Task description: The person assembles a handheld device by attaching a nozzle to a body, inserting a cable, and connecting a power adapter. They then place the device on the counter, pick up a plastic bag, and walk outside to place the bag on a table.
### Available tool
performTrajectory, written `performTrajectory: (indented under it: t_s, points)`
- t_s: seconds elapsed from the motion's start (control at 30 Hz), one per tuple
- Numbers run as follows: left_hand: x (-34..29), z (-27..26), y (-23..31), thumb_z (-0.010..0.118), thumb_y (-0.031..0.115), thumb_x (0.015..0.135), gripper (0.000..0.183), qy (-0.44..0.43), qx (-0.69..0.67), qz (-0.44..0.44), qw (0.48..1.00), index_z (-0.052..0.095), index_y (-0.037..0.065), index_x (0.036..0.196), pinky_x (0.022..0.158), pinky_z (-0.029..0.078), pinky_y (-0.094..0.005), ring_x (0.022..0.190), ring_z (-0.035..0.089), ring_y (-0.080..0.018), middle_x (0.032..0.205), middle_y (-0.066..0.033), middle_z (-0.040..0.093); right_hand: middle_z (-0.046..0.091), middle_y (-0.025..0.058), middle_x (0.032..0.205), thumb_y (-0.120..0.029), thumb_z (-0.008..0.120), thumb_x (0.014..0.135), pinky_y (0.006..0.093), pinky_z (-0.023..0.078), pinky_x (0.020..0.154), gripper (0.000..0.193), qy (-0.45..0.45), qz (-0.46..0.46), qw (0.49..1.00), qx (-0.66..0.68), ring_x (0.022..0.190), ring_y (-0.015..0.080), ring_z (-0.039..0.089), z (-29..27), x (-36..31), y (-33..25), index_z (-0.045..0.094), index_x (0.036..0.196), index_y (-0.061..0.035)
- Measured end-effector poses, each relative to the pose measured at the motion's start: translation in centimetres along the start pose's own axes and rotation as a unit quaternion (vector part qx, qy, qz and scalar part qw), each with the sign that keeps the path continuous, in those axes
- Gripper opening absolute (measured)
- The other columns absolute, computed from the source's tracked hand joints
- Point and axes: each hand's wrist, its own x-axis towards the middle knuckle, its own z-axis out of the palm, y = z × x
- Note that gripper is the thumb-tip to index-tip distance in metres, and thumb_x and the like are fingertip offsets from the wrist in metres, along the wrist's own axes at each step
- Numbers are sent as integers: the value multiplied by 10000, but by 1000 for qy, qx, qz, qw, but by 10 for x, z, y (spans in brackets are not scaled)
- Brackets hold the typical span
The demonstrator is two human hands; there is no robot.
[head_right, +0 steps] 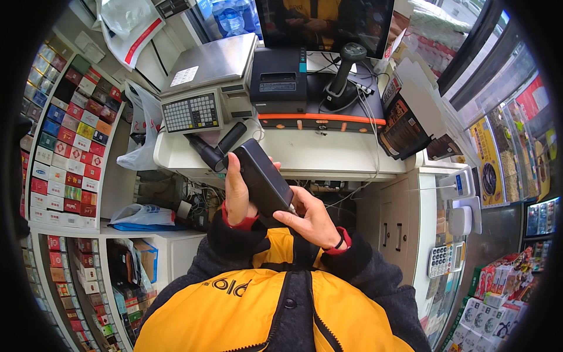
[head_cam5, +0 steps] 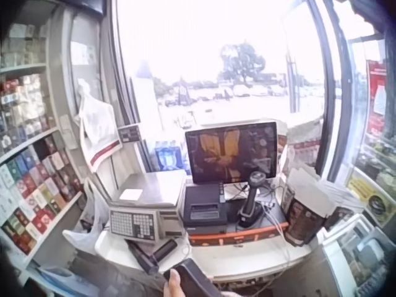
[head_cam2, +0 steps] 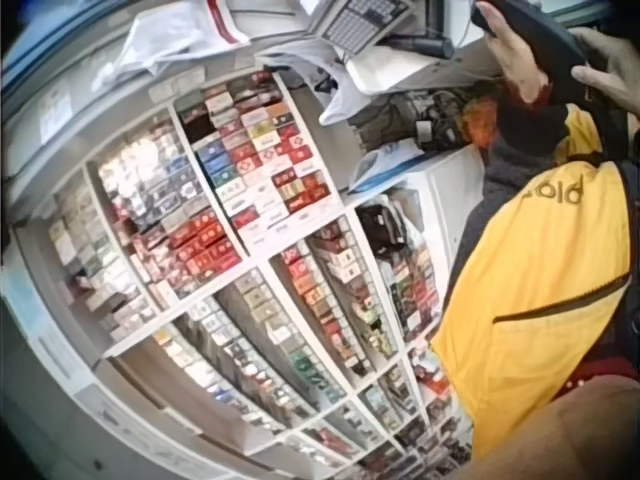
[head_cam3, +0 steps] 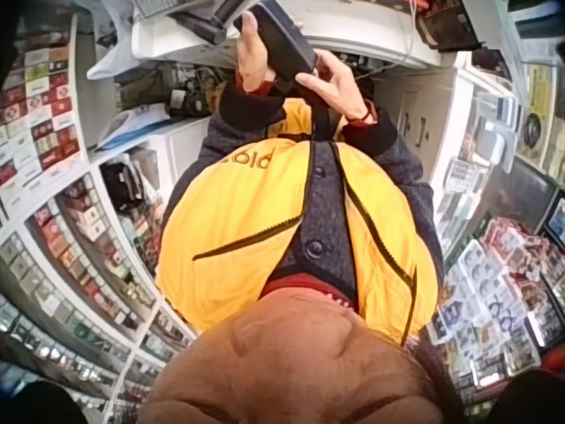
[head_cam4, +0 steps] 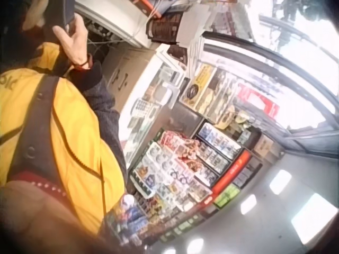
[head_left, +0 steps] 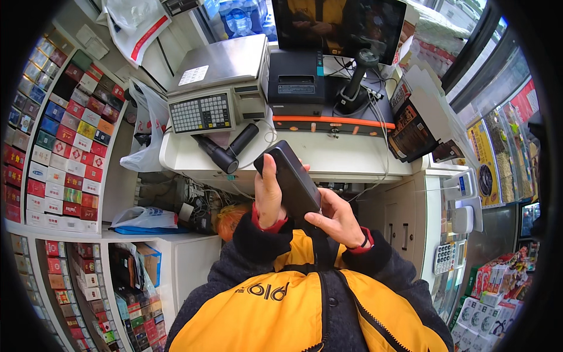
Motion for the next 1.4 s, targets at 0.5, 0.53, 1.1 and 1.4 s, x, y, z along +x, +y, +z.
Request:
performTrajectory:
  t_s: [0.5, 0.53, 1.1, 1.4]
  points:
    - [-2, 5, 3, 266, 608, 989, 691, -69, -26, -35, 997, 497, 42, 1311, 929, 509, -433, 1109, 605, -294, 1263, -186, 591, 582, -39, 825, -288, 541, 986, 171, 328, 522, 340, 22, 77, 993, 82, 592, 0, 422, -17, -2, 9, 556, 1182, -11]
    - [-2, 6, 2, 256, 595, 996, 684, -72, -20, -32, 997, 491, 39, 1318, 934, 506, -427, 1111, 604, -290, 1266, -184, 590, 574, -42, 804, -315, 523, 990, 172, 320, 511, 356, 22, 79, 991, 108, 567, 4, 406, -17, -2, 11, 560, 1177, -15]
    - [-23, 38, 0, 801, 40, 754, 754, -209, 187, 93, 955, 368, -23, 1367, 988, 438, -326, 1137, 555, -186, 1220, -100, 558, 576, 73, 757, -672, 356, 916, 237, 338, 408, 660, -14, 140, 935, 327, 495, 152, 478, -33, 3, 28, 539, 1193, -102]
    - [-22, 51, -22, 881, 211, 636, 853, -190, 343, 198, 898, 434, -20, 1324, 867, 530, -361, 1064, 581, -259, 1153, -124, 515, 580, 148, 784, -346, 474, 959, 312, 431, 436, 423, 66, -49, 990, 112, 567, 238, 574, -36, 6, 43, 498, 1218, -13]
